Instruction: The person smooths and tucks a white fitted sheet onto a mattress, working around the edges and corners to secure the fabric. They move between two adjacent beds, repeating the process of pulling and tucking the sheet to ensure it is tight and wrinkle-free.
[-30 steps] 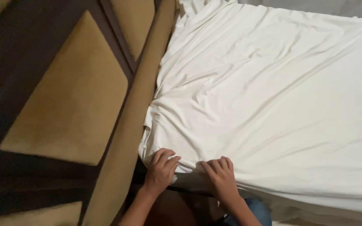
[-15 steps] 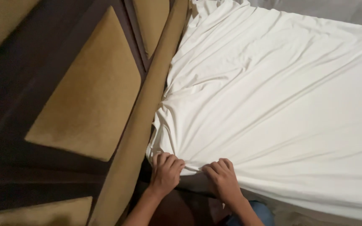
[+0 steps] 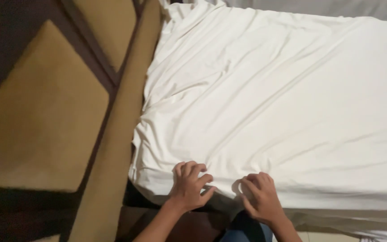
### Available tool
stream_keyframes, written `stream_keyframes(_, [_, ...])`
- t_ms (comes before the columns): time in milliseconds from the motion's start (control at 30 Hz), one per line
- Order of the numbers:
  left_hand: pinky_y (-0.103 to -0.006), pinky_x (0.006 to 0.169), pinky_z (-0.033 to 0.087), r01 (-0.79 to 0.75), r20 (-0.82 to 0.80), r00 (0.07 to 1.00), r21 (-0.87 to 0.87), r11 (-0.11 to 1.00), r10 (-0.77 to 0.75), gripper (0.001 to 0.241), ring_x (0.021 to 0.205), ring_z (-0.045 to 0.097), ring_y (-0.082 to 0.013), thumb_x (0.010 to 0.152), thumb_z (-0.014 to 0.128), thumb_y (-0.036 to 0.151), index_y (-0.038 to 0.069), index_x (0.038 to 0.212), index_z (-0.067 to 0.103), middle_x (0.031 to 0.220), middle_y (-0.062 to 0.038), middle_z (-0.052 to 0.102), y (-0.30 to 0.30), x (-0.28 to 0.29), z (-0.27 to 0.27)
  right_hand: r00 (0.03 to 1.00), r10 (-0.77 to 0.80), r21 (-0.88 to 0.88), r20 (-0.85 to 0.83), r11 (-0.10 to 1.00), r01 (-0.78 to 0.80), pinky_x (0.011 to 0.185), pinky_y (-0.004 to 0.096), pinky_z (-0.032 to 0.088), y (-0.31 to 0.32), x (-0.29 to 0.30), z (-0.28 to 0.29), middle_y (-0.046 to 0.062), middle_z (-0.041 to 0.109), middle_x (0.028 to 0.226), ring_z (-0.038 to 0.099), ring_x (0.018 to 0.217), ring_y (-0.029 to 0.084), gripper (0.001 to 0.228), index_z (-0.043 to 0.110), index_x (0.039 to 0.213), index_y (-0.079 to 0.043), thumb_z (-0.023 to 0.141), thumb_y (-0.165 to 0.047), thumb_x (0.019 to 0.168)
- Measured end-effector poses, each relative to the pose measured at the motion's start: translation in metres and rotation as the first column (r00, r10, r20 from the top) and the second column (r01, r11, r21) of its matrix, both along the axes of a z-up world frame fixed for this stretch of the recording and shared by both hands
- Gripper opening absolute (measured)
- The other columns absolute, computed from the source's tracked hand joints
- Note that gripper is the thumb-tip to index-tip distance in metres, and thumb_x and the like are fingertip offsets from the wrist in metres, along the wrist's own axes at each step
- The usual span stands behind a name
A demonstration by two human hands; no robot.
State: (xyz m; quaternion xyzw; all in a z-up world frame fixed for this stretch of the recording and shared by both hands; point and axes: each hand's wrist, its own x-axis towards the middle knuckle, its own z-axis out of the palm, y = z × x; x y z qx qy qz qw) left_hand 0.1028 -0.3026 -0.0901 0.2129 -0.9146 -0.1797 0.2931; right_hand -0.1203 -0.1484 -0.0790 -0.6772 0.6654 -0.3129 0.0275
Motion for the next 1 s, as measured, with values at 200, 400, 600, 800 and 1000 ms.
stream_keyframes(200, [-0.0562,0.1,0.032,0.131,0.027,0.991,0.034,0.991,-0.132,0.032,0.113,0.052,-0.0286,0.079,0.083,0.036,0.017,0.105,0.075,0.113,-0.005,0.063,0.015,-0.054,0.01,0.959,-0.266,-0.003,-0.102,0.964,0.267,0.095,0.047,0.046,0.033,-0.055,-0.013,0.011,0.067,0.113,0.061,0.107,0.034,0.044,0.07,0.111,-0.01,0.074,0.0,0.068])
stream_keyframes(400, [-0.0542,0.1,0.034,0.149,0.049,0.988,0.0,0.989,-0.149,0.019,0.107,0.054,-0.0263,0.083,0.08,0.027,0.016,0.098,0.075,0.105,0.0,0.065,0.028,-0.091,-0.004,0.948,-0.301,0.006,-0.102,0.953,0.303,0.087,0.043,0.05,0.048,-0.083,-0.012,0.009,0.07,0.105,0.063,0.101,0.032,0.031,0.074,0.1,-0.01,0.077,-0.003,0.07])
stream_keyframes(600, [-0.0505,0.102,0.037,0.145,0.035,0.989,-0.025,0.989,-0.144,0.011,0.106,0.058,-0.0213,0.086,0.078,0.021,0.016,0.093,0.072,0.1,0.003,0.066,0.043,-0.094,-0.013,0.952,-0.26,-0.078,-0.16,0.965,0.251,0.087,0.044,0.05,0.052,-0.092,-0.029,0.008,0.07,0.1,0.065,0.098,0.032,0.023,0.071,0.092,-0.009,0.071,0.0,0.071])
stream_keyframes(800, [-0.0503,0.098,0.037,0.131,0.045,0.991,-0.04,0.991,-0.129,0.019,0.105,0.057,-0.0248,0.08,0.081,0.025,0.016,0.095,0.073,0.104,-0.002,0.064,0.056,-0.108,0.01,0.967,-0.235,-0.076,-0.096,0.971,0.228,0.089,0.044,0.051,0.066,-0.096,-0.029,0.009,0.068,0.105,0.063,0.104,0.034,0.026,0.069,0.093,-0.009,0.072,0.002,0.07])
stream_keyframes(1000, [-0.0511,0.092,0.036,0.171,0.037,0.985,-0.04,0.985,-0.169,0.025,0.102,0.056,-0.025,0.079,0.082,0.028,0.017,0.101,0.075,0.102,-0.002,0.064,0.069,-0.149,0.01,0.941,-0.325,-0.066,-0.094,0.945,0.32,0.084,0.047,0.049,0.089,-0.131,-0.016,0.014,0.065,0.105,0.061,0.1,0.037,0.038,0.071,0.103,-0.006,0.078,-0.006,0.065])
